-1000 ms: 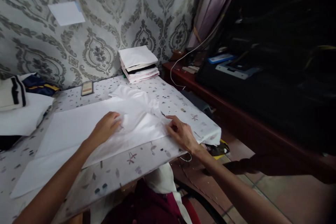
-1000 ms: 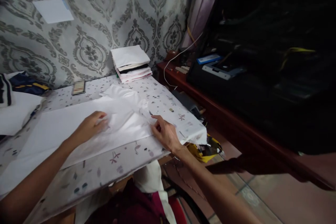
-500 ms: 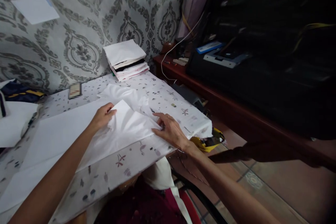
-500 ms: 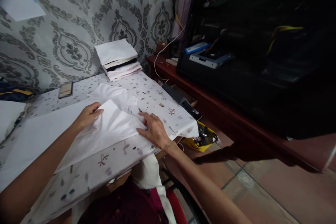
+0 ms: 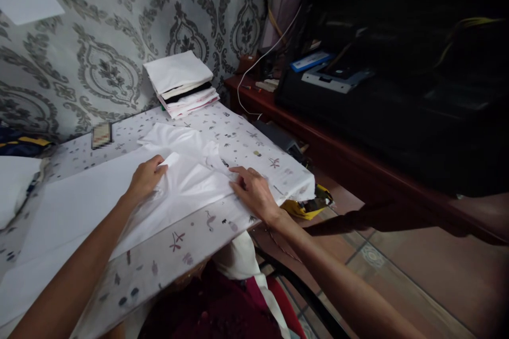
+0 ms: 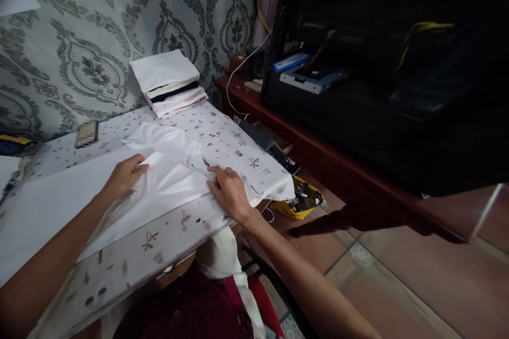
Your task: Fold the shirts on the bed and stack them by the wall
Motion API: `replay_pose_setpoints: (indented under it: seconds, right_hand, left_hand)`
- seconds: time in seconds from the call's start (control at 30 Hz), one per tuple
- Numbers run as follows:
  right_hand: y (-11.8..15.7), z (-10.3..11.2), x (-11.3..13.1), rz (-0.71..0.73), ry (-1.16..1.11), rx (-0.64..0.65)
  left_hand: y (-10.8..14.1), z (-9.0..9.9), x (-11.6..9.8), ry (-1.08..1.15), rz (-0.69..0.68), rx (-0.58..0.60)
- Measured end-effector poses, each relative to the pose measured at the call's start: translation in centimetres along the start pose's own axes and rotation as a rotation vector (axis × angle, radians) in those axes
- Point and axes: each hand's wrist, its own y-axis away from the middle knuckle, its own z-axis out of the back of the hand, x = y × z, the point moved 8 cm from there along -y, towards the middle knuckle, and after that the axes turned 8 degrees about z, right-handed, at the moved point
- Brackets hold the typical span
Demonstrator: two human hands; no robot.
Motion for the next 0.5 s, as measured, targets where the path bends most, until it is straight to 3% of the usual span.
replay_pose_setpoints:
  seconds: [0.3, 0.43, 0.5]
  right_hand:
    - [0.2, 0.1, 0.3, 0.025, 0.137, -0.029]
    - [-0.9, -0.5, 3.4, 0.173, 0.203, -0.029]
    - [-2.1, -1.9, 6.0, 0.279, 0.185, 0.04]
  left_hand:
    - [0.5, 0.1, -0.4, -0.165, 0.019, -0.02]
    - [0.1, 0.9, 0.6, 0.008, -0.005, 0.121]
    - [0.6, 1.6, 2.1, 0.111, -0.008, 0.188]
